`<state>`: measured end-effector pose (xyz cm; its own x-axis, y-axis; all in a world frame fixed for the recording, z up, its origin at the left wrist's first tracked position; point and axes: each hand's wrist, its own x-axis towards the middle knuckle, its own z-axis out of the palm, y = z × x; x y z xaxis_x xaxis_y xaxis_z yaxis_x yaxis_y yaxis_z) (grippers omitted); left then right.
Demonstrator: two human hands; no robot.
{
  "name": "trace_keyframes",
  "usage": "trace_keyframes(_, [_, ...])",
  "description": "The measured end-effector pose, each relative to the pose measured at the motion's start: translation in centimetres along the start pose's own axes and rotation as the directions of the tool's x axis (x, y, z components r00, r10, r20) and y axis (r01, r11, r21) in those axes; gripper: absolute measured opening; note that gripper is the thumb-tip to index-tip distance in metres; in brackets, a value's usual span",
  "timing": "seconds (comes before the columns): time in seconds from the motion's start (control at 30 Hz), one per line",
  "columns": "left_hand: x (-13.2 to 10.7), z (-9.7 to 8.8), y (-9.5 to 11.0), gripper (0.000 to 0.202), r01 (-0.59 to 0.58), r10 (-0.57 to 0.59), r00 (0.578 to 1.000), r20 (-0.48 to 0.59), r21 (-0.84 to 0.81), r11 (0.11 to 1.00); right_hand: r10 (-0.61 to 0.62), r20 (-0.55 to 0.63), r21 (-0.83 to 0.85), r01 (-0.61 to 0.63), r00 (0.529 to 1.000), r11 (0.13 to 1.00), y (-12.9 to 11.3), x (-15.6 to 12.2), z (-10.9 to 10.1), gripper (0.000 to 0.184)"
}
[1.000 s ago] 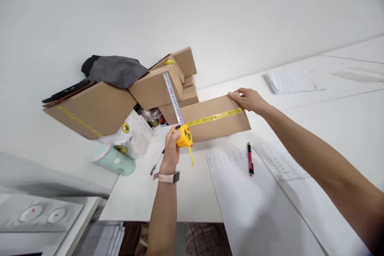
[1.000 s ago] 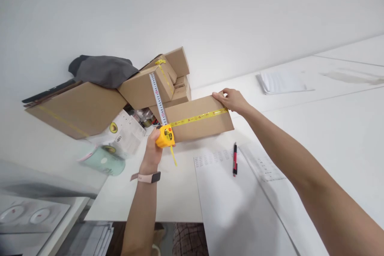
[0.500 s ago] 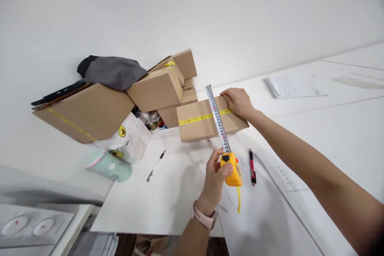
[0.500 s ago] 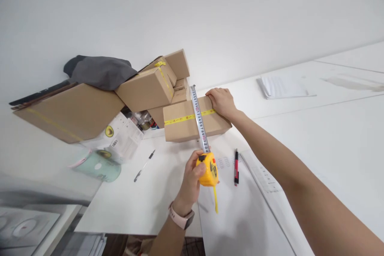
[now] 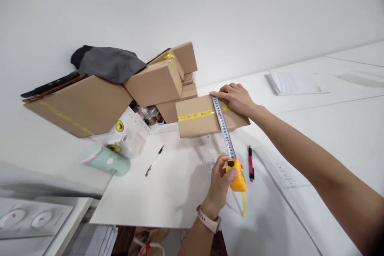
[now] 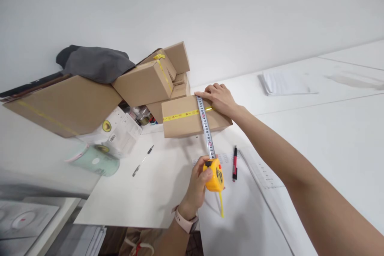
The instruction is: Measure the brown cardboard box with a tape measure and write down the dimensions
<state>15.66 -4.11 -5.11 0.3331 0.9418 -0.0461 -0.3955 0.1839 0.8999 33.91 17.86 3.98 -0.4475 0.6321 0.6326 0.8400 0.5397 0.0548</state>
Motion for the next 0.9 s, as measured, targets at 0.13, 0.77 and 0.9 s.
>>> trace_keyframes(0.13, [0.1,-1.5,-0.2,0.046,-0.044,0.041,0.999,0.034,0.095,0.994,-0.014,0.013,-0.019,0.014,1.000,1.000,0.3,0.0,0.3,0.051])
trace_keyframes(0.77, [-4.7,-3.0,-2.6,0.067,-0.053,0.050,0.999,0.020,0.186,0.981,0.239,-0.110,0.040,-0.236,0.965,0.971,-2.6,-3.8,-1.0,0.047])
trace_keyframes(0.9, [-7.0,-3.7,-3.7,0.071,0.009,-0.010,1.000,0.004,0.141,0.990,0.223,-0.124,0.053,-0.218,0.967,0.974,-5.1,-8.1,-0.4,0.044])
